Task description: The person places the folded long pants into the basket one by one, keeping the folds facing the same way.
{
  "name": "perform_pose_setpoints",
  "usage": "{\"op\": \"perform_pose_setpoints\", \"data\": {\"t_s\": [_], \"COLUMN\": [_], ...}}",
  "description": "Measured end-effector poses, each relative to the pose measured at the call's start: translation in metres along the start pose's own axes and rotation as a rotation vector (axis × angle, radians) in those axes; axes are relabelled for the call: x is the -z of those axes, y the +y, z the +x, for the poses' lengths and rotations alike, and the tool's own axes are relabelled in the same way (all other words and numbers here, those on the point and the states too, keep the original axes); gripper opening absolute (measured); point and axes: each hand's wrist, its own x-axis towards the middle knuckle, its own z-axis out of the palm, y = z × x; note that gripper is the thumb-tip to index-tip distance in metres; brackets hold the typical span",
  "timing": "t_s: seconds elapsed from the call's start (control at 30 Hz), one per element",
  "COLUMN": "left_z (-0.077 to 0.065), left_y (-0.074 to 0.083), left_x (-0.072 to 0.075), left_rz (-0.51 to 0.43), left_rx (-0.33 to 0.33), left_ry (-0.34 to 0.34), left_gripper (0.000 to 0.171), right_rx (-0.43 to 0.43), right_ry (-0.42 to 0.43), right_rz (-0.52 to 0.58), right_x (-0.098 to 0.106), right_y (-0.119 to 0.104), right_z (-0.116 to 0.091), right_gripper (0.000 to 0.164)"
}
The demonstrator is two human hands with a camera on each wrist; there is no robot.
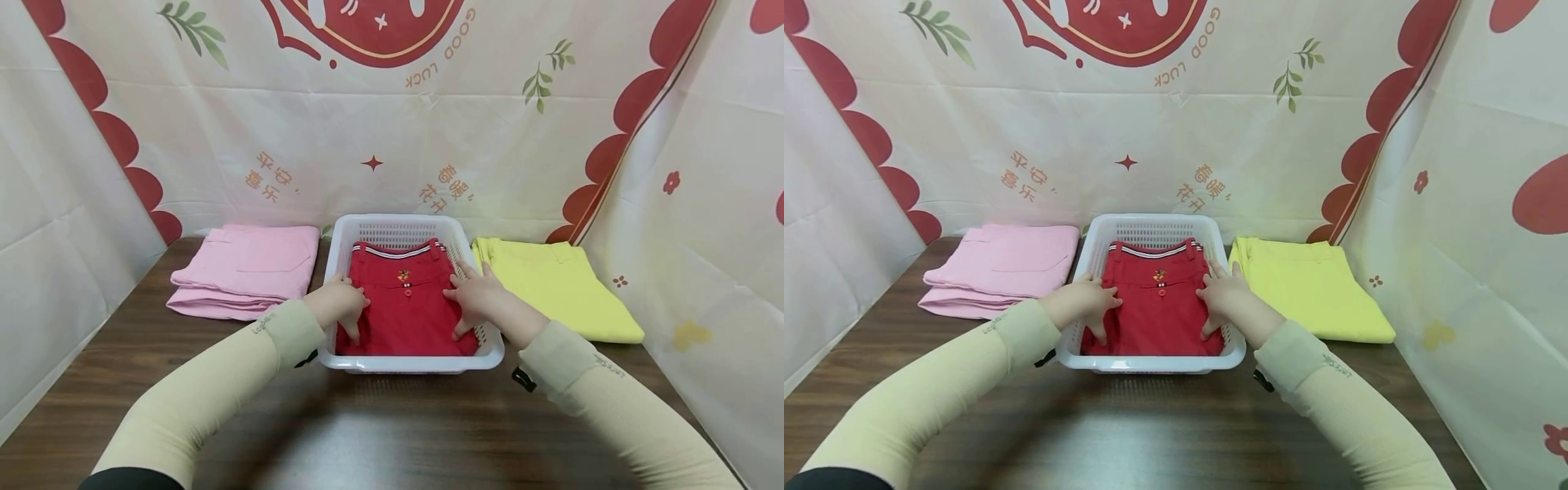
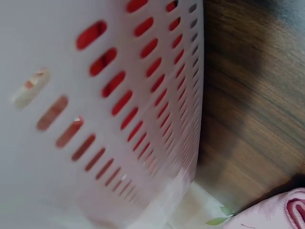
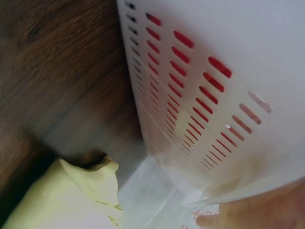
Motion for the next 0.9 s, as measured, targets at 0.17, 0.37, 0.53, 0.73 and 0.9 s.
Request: {"op": "perform_pose_setpoints", "data": {"t_s": [0.17, 0.37, 0.53, 0.73, 0.9], "left_z": [-0.001, -0.009, -0.019, -0.027, -0.035], "left_y": [-0.012, -0.03, -0.041, -0.052, -0.058], "left_x": [0.002, 0.003, 0.005, 0.003, -0.002], "left_rz": [-0.217, -0.489, -0.605, -0.664, -0.721], "left_rx": [-0.071, -0.175, -0.269, -0.327, -0.364], "left_ry": [0.04, 0.103, 0.185, 0.312, 0.38], "left_gripper": [0.082, 0.076, 0.062, 0.051, 0.04], "right_rx": [0.056, 0.105, 0.145, 0.161, 0.146], "right_ry": [0.057, 0.08, 0.093, 0.091, 0.104], "right_rz": [0.134, 0.324, 0.46, 0.638, 0.771], "right_x": [-0.005, -0.007, -0.005, -0.002, 0.001], "right_y": [0.008, 0.017, 0.024, 0.024, 0.023], "right_z": [-0.002, -0.004, -0.008, -0.02, -0.03], "right_gripper": [0.086, 0.07, 0.067, 0.063, 0.059]}}
